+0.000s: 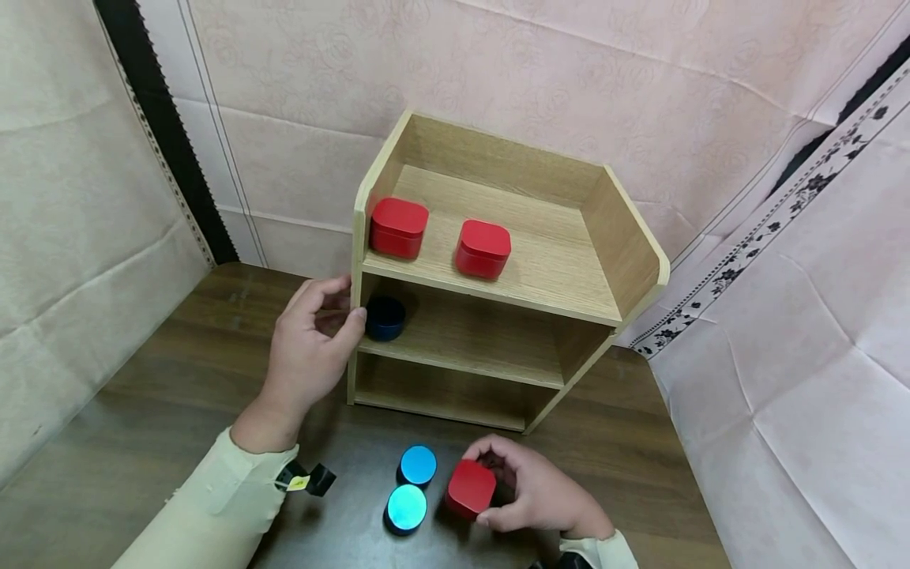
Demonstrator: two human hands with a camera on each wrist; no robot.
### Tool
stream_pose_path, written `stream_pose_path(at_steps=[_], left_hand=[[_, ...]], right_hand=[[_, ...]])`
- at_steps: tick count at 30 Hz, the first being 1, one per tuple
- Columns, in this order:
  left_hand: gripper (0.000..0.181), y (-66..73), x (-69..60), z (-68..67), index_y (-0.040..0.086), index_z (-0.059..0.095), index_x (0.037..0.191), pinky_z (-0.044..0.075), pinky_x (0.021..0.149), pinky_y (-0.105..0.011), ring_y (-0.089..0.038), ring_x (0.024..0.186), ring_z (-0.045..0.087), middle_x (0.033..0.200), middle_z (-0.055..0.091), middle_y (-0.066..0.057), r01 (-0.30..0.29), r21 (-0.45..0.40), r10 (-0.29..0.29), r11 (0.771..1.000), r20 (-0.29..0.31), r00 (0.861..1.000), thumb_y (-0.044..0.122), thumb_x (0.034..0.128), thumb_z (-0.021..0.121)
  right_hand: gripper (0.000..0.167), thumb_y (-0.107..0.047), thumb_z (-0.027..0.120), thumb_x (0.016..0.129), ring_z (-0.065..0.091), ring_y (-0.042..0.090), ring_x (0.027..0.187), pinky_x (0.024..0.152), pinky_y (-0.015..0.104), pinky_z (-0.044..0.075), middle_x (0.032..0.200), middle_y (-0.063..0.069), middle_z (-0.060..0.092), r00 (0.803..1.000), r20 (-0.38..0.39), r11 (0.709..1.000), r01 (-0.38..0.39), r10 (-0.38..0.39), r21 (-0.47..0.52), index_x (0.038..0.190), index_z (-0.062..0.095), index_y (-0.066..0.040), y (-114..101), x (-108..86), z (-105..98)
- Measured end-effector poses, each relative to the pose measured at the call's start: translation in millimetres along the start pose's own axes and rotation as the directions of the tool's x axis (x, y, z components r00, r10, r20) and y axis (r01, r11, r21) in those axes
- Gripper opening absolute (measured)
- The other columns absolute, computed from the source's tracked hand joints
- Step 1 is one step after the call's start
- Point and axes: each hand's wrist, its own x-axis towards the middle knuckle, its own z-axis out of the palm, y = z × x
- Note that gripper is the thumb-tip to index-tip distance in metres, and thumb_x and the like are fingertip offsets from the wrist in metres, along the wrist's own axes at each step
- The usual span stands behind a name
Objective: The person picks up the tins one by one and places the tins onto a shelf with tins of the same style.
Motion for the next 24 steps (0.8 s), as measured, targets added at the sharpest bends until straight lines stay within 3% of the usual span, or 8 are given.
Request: stream_pose_path(at_steps=[9,13,17,24], left_hand=[[0.041,-1.1,-1.5,0.9,0.007,0.072,0.144,0.058,0.093,-0.012,-0.012,0.112,0.067,0.130,0.070,-0.007,0.004,-0.008,-0.004,1.000,-0.007,1.000,0.009,0.1032,0.077],[0.041,-1.1,-1.4,1.3,0.007,0.073,0.143,0.058,0.092,-0.012,-0.012,0.112,0.068,0.130,0.071,-0.007,0.006,-0.013,-0.006,1.000,-0.011,1.000,0.008,0.1026,0.077],[0.041,-1.2,-1.0,1.1,0.007,0.073,0.143,0.058,0.092,-0.012,-0.012,0.112,0.067,0.130,0.070,-0.007,0.005,-0.016,-0.006,1.000,-0.011,1.000,0.008,0.1028,0.077],[0.040,-1.0,-0.7,1.0,0.007,0.073,0.143,0.058,0.092,-0.013,-0.012,0.112,0.068,0.131,0.070,-0.007,0.007,-0.015,-0.008,1.000,-0.009,1.000,0.009,0.1031,0.077]], right_hand=[[0.062,-0.010,0.091,0.092,0.071,0.023,0.116,0.100,0.033,0.066,0.135,0.010,0.070,0.996,-0.065,0.998,0.067,-0.067,0.006,0.145,0.059,-0.015,-18,0.1,-5],[0.061,-0.007,0.092,0.089,0.072,0.024,0.110,0.096,0.033,0.067,0.130,0.012,0.071,0.984,-0.105,0.989,0.142,-0.146,-0.041,0.141,0.060,-0.012,-27,-0.1,-10],[0.059,-0.005,0.093,0.087,0.073,0.024,0.105,0.093,0.032,0.067,0.125,0.012,0.071,0.971,-0.158,0.982,0.169,-0.180,-0.078,0.137,0.062,-0.012,-40,-0.8,-15],[0.058,-0.006,0.095,0.086,0.074,0.026,0.102,0.092,0.032,0.067,0.124,0.009,0.074,0.953,-0.262,0.985,0.126,-0.152,-0.115,0.135,0.064,-0.013,-64,-7.2,-25]])
